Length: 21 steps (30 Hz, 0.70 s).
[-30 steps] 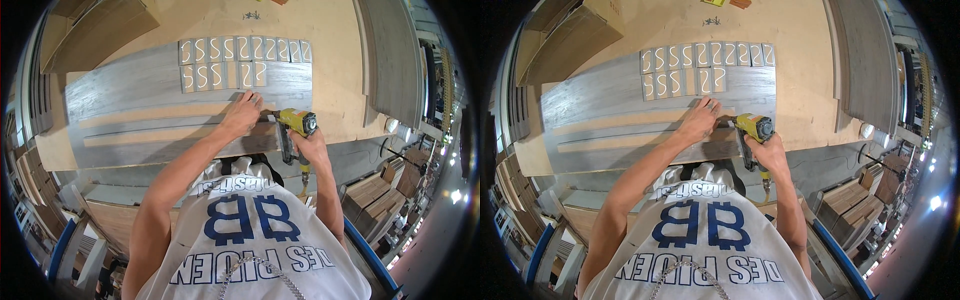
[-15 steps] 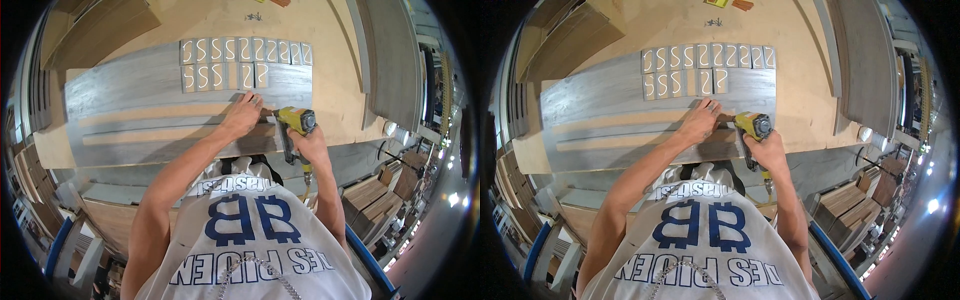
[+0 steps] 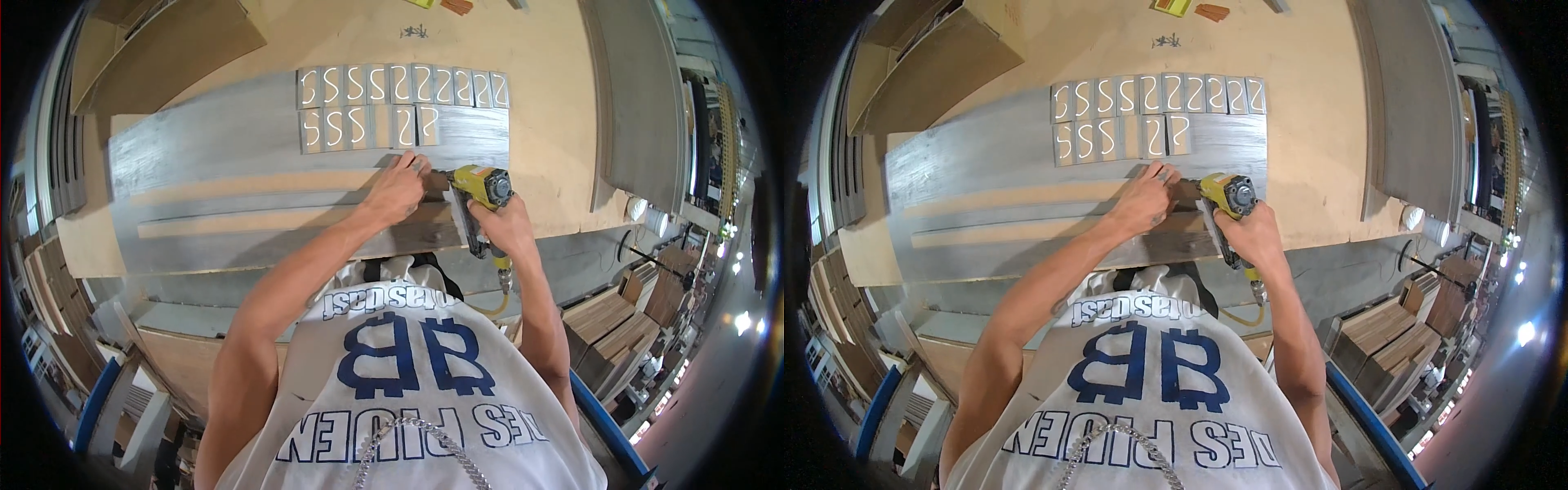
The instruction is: The person assembles wooden furniture components by applying glue to wooden panels and wood strips, then securing them together with a nail gun.
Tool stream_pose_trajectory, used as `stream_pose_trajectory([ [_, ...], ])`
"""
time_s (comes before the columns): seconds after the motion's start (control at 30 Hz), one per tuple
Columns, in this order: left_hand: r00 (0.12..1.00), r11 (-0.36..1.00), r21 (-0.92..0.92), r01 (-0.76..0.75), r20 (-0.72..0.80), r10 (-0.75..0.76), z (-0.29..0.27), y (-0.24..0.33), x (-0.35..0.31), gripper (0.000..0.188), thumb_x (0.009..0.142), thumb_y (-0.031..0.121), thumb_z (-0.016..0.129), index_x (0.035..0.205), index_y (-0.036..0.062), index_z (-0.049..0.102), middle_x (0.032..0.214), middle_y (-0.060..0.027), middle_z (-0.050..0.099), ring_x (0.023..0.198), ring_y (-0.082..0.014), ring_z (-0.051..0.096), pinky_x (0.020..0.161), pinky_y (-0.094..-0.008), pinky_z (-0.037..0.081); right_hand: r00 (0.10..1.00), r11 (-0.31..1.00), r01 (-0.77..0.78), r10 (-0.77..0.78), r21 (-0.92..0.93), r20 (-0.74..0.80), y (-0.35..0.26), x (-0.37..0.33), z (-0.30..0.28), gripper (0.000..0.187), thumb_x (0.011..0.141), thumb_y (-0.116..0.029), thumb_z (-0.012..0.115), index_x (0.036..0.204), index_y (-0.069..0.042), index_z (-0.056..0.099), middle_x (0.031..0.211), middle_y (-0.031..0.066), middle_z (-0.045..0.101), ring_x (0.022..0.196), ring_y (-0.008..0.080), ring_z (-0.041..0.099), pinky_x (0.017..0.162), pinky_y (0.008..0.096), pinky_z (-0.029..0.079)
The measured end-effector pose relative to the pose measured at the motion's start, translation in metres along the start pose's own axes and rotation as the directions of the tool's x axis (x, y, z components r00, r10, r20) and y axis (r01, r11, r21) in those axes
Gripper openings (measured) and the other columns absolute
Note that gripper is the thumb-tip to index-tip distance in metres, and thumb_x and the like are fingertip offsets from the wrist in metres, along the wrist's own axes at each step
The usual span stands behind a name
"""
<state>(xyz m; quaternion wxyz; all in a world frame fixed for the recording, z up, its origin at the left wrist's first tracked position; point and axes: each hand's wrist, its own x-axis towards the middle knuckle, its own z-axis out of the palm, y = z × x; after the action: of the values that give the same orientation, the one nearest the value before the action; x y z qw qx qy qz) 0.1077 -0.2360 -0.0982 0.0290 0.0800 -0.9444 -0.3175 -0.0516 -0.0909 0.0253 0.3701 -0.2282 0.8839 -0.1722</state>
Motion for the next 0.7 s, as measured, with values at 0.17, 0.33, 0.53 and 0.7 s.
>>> stream_pose_trajectory([
  [0.17, 0.99, 0.993, -0.018, 0.119, -0.072, -0.12, -0.002, -0.01, -0.02, 0.049, 0.082, 0.017, 0.072, 0.123, -0.0064, 0.058, 0.123, -0.0156, 0.056, 0.12, -0.0335, 0.047, 0.1, -0.0454, 0.042, 0.994, 0.981, -0.109, 0.104, 0.161, 0.038, -0.005, -0.022, -0.008, 0.032, 0.084, -0.022, 0.073, 0.101, 0.006, 0.072, 0.078, 0.0182, 0.072, 0.071, 0.0247, 0.072, 0.069, 0.0376, 0.056],
  [0.33, 0.996, 0.995, -0.058, 0.076, -0.045, -0.078, -0.008, -0.02, -0.025, 0.049, 0.084, 0.017, 0.071, 0.124, -0.0083, 0.058, 0.125, -0.0165, 0.057, 0.12, -0.0333, 0.048, 0.101, -0.043, 0.043, 0.996, 0.982, -0.045, 0.031, 0.182, 0.08, -0.014, -0.03, 0.014, 0.034, 0.083, -0.024, 0.074, 0.1, 0.006, 0.072, 0.08, 0.0175, 0.073, 0.072, 0.0267, 0.072, 0.071, 0.0382, 0.056],
  [0.53, 1.0, 1.0, 0.013, 0.028, -0.01, -0.028, -0.007, -0.023, -0.025, 0.057, 0.081, 0.02, 0.075, 0.128, -0.0085, 0.057, 0.125, -0.0152, 0.056, 0.12, -0.033, 0.049, 0.103, -0.0426, 0.043, 0.993, 0.994, -0.042, 0.029, 0.102, 0.118, -0.011, -0.025, 0.034, 0.024, 0.087, -0.018, 0.073, 0.099, 0.003, 0.071, 0.061, 0.0022, 0.062, 0.051, 0.0088, 0.055, 0.049, 0.0293, 0.045],
  [0.7, 0.999, 0.999, -0.011, 0.031, -0.013, -0.031, -0.006, -0.024, -0.026, 0.058, 0.081, 0.021, 0.075, 0.127, -0.0094, 0.058, 0.125, -0.0149, 0.057, 0.121, -0.0327, 0.048, 0.103, -0.0434, 0.043, 0.995, 0.99, -0.052, 0.04, 0.129, 0.092, -0.014, -0.024, 0.039, 0.039, 0.08, -0.03, 0.076, 0.096, 0.006, 0.072, 0.085, 0.0259, 0.073, 0.085, 0.0365, 0.073, 0.077, 0.0424, 0.056],
])
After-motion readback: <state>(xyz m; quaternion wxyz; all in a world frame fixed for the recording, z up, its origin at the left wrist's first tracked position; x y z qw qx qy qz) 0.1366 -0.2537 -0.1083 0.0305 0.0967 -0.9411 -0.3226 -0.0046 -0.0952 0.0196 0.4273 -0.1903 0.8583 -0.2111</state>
